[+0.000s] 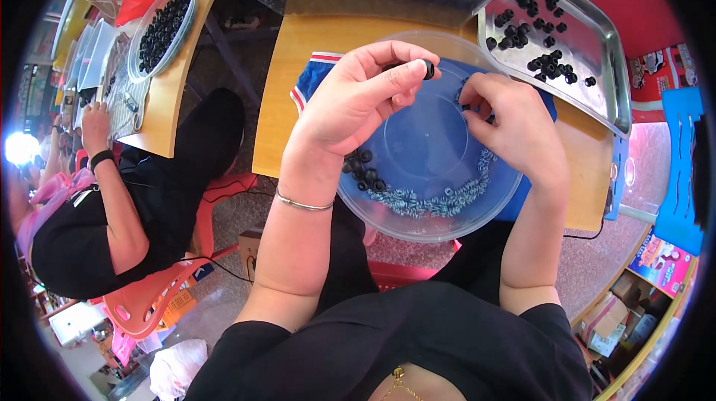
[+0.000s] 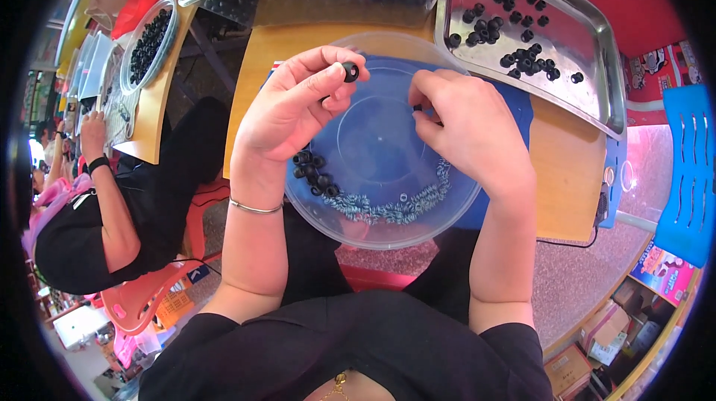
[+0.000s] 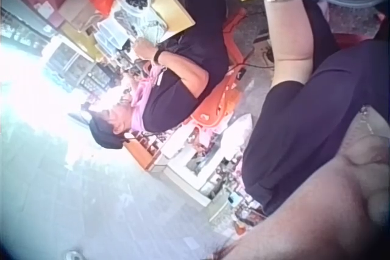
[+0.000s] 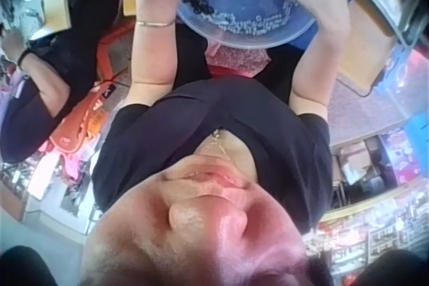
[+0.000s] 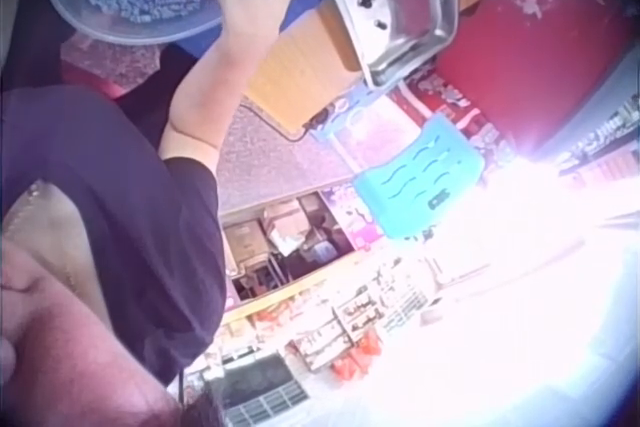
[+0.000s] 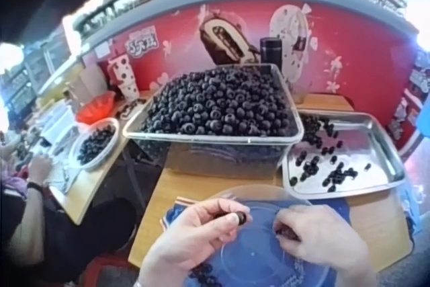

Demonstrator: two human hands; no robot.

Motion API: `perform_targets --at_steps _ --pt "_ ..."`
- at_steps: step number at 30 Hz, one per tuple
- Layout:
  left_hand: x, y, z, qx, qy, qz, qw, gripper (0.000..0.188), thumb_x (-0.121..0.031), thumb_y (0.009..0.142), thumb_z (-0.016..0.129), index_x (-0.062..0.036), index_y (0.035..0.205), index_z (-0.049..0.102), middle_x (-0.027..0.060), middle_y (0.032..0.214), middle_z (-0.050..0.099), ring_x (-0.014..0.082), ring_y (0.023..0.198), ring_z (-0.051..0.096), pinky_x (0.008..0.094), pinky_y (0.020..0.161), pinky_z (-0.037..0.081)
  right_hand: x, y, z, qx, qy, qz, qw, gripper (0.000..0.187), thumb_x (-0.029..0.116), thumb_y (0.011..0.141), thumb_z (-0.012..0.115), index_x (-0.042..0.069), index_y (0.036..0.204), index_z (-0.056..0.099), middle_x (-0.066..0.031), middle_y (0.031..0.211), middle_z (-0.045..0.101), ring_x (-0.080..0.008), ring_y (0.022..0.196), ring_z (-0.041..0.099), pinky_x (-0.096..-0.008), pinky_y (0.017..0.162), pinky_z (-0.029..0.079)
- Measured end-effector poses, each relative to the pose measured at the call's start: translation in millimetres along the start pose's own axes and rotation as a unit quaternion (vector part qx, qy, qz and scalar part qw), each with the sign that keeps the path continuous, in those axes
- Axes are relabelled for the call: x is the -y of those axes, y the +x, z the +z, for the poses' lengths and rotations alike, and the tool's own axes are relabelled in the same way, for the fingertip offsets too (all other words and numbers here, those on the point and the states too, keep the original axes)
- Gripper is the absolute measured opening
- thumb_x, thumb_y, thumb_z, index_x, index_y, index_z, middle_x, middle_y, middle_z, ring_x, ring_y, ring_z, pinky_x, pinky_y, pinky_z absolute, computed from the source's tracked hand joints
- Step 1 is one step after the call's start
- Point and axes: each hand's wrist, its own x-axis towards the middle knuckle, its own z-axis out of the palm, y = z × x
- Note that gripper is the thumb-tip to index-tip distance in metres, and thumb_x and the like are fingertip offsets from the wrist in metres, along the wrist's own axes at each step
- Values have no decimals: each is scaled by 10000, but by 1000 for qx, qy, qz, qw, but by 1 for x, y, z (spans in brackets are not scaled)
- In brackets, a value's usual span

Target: The person sorts small black plastic or rubber components by hand, inspecting them at a workbench.

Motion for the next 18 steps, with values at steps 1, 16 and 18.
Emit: perform_targets --at_steps 1,16,18 --pt "0 0 0 0 -1 -1 1000 209 -101 932 575 10 1106 603 85 963 617 52 711 475 179 650 422 2 0 -3 10 33 -2 999 92 33 725 623 25 817 619 -136 799 621 -303 732 630 -384 661 494" --pt "0 2 -1 3 -36 8 999 209 -171 925 620 -6 1050 654 -14 730 583 50 742 540 156 630 425 -5 -7 -8 118 62 -9 991 125 125 797 637 10 839 613 -151 731 643 -291 685 635 -370 622 490" --pt "0 2 -1 -2 -31 8 999 203 -171 926 619 -10 1046 652 -12 746 585 51 751 540 159 629 422 -2 -7 -18 38 127 -12 991 125 105 817 641 7 866 580 -130 730 626 -244 629 608 -323 593 481"
